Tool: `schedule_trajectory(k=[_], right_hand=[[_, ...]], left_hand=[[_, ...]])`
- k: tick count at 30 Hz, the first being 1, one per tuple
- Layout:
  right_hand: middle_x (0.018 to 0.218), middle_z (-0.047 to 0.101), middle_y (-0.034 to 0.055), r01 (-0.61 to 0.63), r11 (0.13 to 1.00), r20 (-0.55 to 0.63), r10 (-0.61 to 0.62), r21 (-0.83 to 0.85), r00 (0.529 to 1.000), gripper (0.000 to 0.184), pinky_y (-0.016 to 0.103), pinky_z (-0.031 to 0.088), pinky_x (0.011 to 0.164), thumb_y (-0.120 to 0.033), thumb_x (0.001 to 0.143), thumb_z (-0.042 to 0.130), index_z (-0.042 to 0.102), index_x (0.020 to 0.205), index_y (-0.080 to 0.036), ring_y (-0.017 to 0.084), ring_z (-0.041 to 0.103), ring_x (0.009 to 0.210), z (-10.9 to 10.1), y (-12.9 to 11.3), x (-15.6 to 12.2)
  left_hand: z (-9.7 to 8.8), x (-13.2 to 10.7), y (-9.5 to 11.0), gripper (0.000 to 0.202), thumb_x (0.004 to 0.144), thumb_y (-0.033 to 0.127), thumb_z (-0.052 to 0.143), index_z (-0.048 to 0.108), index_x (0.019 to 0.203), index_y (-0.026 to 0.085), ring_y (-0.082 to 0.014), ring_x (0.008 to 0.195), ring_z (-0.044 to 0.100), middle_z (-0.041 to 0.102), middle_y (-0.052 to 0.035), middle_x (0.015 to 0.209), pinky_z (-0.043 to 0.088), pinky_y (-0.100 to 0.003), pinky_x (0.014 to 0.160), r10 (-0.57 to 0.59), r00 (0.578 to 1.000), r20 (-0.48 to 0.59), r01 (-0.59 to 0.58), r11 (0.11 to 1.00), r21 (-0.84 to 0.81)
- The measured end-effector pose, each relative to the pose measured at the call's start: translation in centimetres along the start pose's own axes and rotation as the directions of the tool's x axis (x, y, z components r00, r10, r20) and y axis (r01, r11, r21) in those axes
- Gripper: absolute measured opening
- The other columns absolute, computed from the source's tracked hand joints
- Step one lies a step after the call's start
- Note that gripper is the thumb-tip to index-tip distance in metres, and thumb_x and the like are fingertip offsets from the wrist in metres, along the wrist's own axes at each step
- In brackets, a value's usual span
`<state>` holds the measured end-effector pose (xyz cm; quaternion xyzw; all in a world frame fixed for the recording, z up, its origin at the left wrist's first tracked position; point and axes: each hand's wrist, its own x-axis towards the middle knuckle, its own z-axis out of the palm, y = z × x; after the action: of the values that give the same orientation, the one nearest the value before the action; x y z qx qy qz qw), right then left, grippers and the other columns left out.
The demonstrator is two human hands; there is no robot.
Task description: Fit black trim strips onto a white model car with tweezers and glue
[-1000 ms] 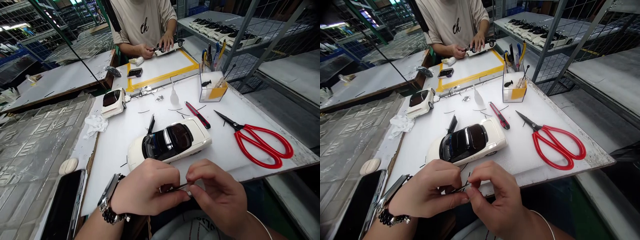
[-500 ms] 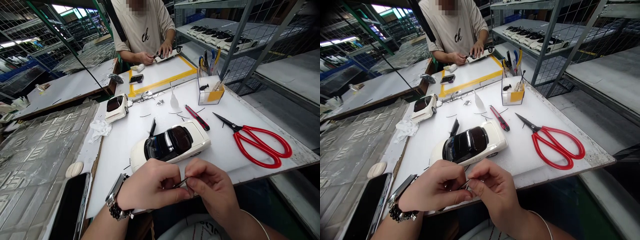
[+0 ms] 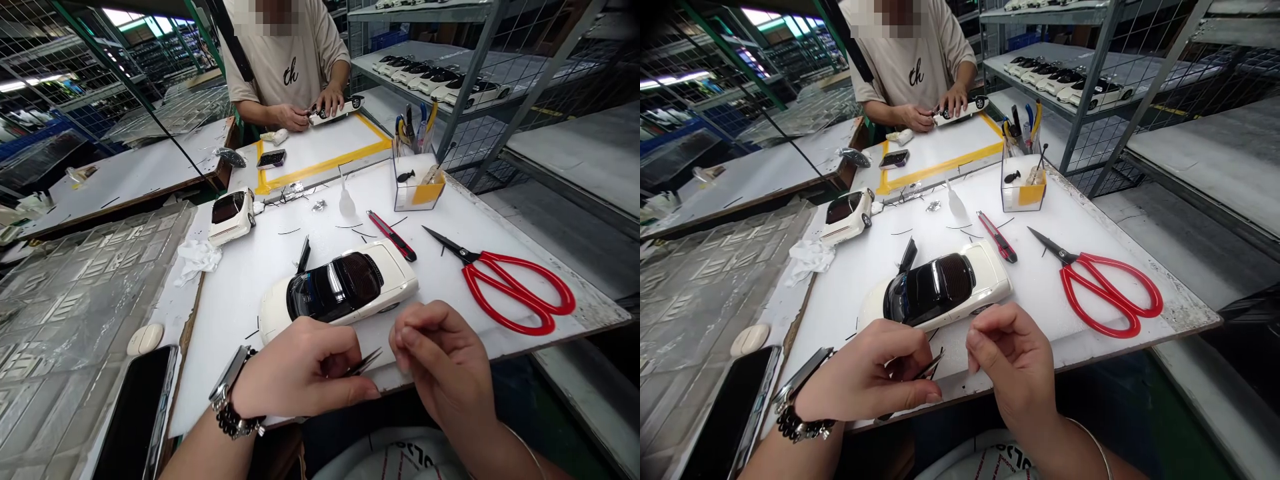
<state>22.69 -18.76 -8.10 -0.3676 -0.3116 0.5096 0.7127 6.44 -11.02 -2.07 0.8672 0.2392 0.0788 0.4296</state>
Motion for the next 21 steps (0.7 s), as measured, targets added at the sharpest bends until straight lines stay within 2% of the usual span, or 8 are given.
schedule_trajectory(k=[5,10,21], right_hand=[[0.07,0.054,-0.0042,-0.049,0.999,-0.002,0.049,-0.004,0.999,0.01,0.015,0.042,0.048,-0.016,0.085,0.061,0.053,0.083,-0.022,0.004,0.05,0.054,-0.15,0.36,-0.55],[0.07,0.054,-0.0045,-0.032,0.999,-0.006,0.032,0.003,0.999,0.011,0.014,0.041,0.048,-0.016,0.084,0.061,0.052,0.083,-0.022,0.004,0.05,0.053,-0.04,0.33,-0.48],[0.069,0.055,-0.0034,-0.049,0.998,0.023,0.05,-0.035,0.999,0.005,0.016,0.044,0.051,-0.02,0.084,0.063,0.062,0.085,-0.024,0.006,0.052,0.057,-0.53,0.5,-0.37]], left_hand=[[-0.01,0.0,-0.07,0.03,0.08,0.033,0.065,0.046,0.066,0.015,-0.0022,0.047,0.032,0.038,0.0087,0.053,0.026,-0.014,0.044,-0.004,1.0,-0.007,0.004,1.0,0.016],[-0.01,-0.02,-0.06,0.03,0.08,0.033,0.065,0.046,0.065,0.014,-0.0021,0.048,0.032,0.038,0.0084,0.054,0.025,-0.014,0.045,0.017,1.0,-0.014,-0.016,1.0,0.022],[0.06,-0.13,-0.06,0.033,0.08,0.032,0.066,0.043,0.063,0.015,-0.0024,0.049,0.032,0.038,0.0083,0.054,0.025,-0.014,0.045,0.012,1.0,-0.016,-0.013,1.0,-0.013]])
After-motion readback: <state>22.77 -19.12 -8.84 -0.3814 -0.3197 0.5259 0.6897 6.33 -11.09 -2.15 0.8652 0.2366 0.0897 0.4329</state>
